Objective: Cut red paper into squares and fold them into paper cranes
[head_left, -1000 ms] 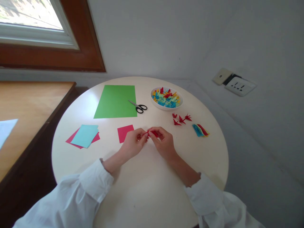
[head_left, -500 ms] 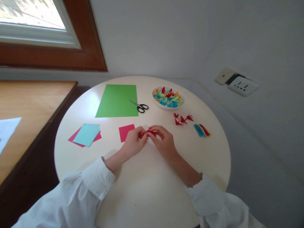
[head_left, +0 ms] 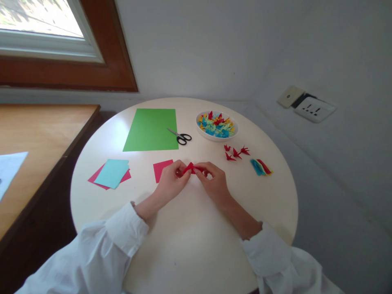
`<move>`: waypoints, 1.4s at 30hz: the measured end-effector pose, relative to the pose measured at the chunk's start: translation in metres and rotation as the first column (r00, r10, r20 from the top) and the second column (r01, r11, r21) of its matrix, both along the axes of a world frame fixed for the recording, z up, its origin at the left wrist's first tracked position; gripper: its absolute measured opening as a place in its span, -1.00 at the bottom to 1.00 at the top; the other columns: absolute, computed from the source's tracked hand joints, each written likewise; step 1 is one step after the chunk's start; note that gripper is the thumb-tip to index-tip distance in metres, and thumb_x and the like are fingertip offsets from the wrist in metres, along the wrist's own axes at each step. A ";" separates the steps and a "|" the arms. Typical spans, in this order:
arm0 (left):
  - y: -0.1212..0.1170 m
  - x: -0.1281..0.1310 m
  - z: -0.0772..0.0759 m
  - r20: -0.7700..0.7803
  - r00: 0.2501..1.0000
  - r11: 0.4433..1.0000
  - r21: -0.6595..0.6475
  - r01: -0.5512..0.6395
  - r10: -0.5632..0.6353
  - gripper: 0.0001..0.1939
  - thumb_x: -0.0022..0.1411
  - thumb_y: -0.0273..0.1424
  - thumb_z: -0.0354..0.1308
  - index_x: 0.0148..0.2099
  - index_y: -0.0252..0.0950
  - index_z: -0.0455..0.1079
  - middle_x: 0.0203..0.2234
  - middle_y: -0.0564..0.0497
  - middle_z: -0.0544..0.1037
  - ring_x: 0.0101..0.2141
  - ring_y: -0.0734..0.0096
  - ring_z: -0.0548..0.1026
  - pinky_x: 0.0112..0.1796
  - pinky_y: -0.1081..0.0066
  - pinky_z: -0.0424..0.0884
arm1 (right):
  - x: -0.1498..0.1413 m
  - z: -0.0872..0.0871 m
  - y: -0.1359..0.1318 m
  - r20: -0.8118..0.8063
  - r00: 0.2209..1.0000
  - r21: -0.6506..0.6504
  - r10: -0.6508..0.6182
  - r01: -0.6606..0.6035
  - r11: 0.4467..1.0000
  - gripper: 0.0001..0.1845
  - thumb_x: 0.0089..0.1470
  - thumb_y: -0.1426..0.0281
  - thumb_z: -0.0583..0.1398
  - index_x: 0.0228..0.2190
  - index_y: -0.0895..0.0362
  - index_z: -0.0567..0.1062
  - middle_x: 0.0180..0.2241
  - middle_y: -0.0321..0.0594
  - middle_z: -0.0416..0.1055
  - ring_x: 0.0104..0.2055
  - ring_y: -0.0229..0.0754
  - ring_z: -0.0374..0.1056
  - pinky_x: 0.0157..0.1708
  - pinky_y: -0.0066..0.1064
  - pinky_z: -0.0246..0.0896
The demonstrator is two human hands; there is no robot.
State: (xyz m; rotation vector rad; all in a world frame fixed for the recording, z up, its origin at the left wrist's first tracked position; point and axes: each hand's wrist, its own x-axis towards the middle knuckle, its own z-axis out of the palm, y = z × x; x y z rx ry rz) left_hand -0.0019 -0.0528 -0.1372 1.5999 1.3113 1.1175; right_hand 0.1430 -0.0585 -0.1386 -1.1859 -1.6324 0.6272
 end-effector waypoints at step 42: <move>0.005 -0.009 -0.004 0.002 0.987 0.971 0.179 0.161 -0.164 -0.95 0.17 -0.46 0.01 -0.30 -0.28 0.29 -0.20 -0.11 0.47 -0.23 0.35 0.46 -0.23 0.36 0.36 | -0.003 0.005 -0.001 -0.419 0.908 -0.224 0.011 -0.116 0.968 -0.89 -0.19 0.36 0.30 -0.56 0.15 0.52 -0.57 -0.29 0.49 -0.50 -0.26 0.41 -0.42 -0.42 0.38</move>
